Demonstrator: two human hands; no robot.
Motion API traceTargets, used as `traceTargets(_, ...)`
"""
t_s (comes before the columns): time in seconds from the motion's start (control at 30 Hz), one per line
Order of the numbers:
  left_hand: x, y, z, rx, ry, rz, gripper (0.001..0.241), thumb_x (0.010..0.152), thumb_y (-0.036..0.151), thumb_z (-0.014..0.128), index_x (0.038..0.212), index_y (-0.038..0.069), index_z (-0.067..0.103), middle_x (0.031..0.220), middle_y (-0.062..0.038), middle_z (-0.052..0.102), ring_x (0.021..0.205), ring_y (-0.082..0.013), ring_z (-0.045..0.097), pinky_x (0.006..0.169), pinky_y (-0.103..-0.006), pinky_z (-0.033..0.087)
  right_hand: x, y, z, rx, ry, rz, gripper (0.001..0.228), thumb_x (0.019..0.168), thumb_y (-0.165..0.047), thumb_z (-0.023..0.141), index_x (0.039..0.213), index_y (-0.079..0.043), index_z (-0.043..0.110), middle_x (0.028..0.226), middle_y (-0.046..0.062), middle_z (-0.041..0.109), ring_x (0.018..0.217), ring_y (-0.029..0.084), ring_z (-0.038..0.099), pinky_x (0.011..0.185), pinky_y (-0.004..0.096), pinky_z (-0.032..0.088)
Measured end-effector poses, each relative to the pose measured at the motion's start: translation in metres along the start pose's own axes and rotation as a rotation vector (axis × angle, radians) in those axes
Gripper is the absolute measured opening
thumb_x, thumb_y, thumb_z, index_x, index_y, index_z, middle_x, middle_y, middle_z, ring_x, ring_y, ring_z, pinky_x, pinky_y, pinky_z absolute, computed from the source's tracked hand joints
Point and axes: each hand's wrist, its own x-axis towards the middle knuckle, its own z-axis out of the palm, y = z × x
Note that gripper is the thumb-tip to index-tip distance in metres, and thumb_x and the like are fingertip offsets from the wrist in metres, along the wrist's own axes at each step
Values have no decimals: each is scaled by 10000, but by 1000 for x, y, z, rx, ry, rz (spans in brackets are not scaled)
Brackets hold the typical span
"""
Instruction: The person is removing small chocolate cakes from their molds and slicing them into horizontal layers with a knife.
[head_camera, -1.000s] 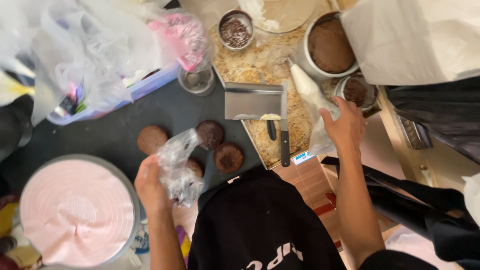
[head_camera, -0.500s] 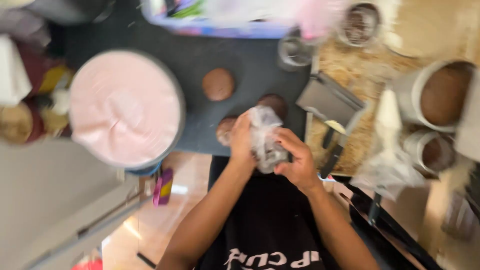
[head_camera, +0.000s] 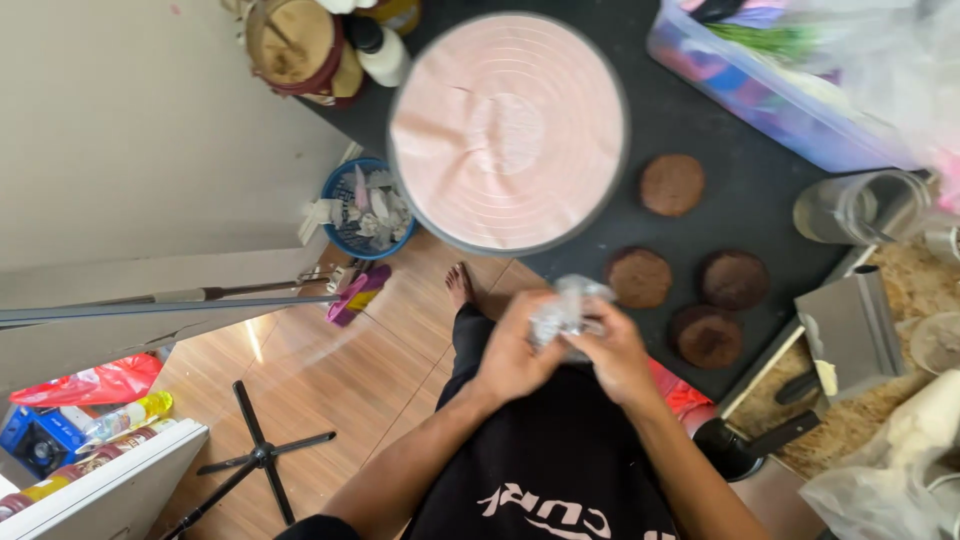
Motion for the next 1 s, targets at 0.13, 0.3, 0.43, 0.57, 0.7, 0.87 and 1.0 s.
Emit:
traceTargets(0.13, -20, -88, -113, 113, 293, -280, 543, 869, 91, 734, 1344, 61, 474, 1239, -169, 615, 1137, -283, 637, 970, -376, 525, 19, -19, 101, -13, -187, -16, 478, 902, -17, 678, 1360, -38, 546, 1282, 56, 617, 1186, 160, 619, 978, 311, 528)
traceTargets(0.3, -14, -241, -270, 202, 645, -853, 757, 814, 334, 810, 1368, 44, 383, 1201, -277, 626, 1056, -390, 653, 930, -498, 514, 37, 5, 132, -325, -162, 25, 496, 918, -122, 661, 1393, -52, 540, 1390, 48, 587, 1193, 167, 641, 959, 326, 542)
traceTargets(0.43, 5, -352, -362, 201, 689, -776, 1025, 743, 465, 892, 1450, -19, 330, 1401, -250, 557, 1264, -320, 570, 1078, -393, 449, 44, 12, 135, -415, -35, 93, 451, 961, -149, 653, 1393, -36, 589, 1324, 86, 650, 1126, 180, 658, 963, 322, 533)
traceTargets(0.57, 21, -332, -402, -125, 768, -1043, 1164, 787, 741, 685, 1591, 99, 142, 1564, -250, 292, 1395, -385, 341, 1118, -516, 291, 54, -3, 166, -231, -7, 204, 507, 1002, -280, 575, 1428, -5, 564, 1328, 152, 656, 1155, 231, 652, 975, 359, 520)
traceTargets(0.7, 33, -259, -394, -1309, 520, -657, 976, 893, 760, 451, 1613, 135, 245, 1629, -222, 373, 1480, -368, 406, 1192, -548, 313, 65, -44, 220, 425, -184, 267, 683, 1038, -505, 392, 1475, 14, 468, 1422, 216, 587, 1277, 322, 598, 1055, 451, 487)
traceTargets(0.87, 40, -147, -339, -1411, 57, -508, 799, 1000, 683, 386, 1541, 97, 430, 1553, -219, 488, 1426, -372, 462, 1173, -524, 344, 88, -41, 234, 529, -271, 150, 697, 1055, -524, 362, 1477, 20, 467, 1425, 222, 588, 1295, 340, 595, 1072, 466, 481)
traceTargets(1.0, 48, -119, -295, -309, -314, -608, 571, 1060, 484, 453, 1311, 30, 694, 1226, -169, 752, 1099, -288, 713, 978, -388, 521, 105, -9, 217, 141, 49, 88, 470, 1029, -320, 546, 1372, -4, 608, 1234, 126, 707, 1055, 199, 689, 938, 347, 540)
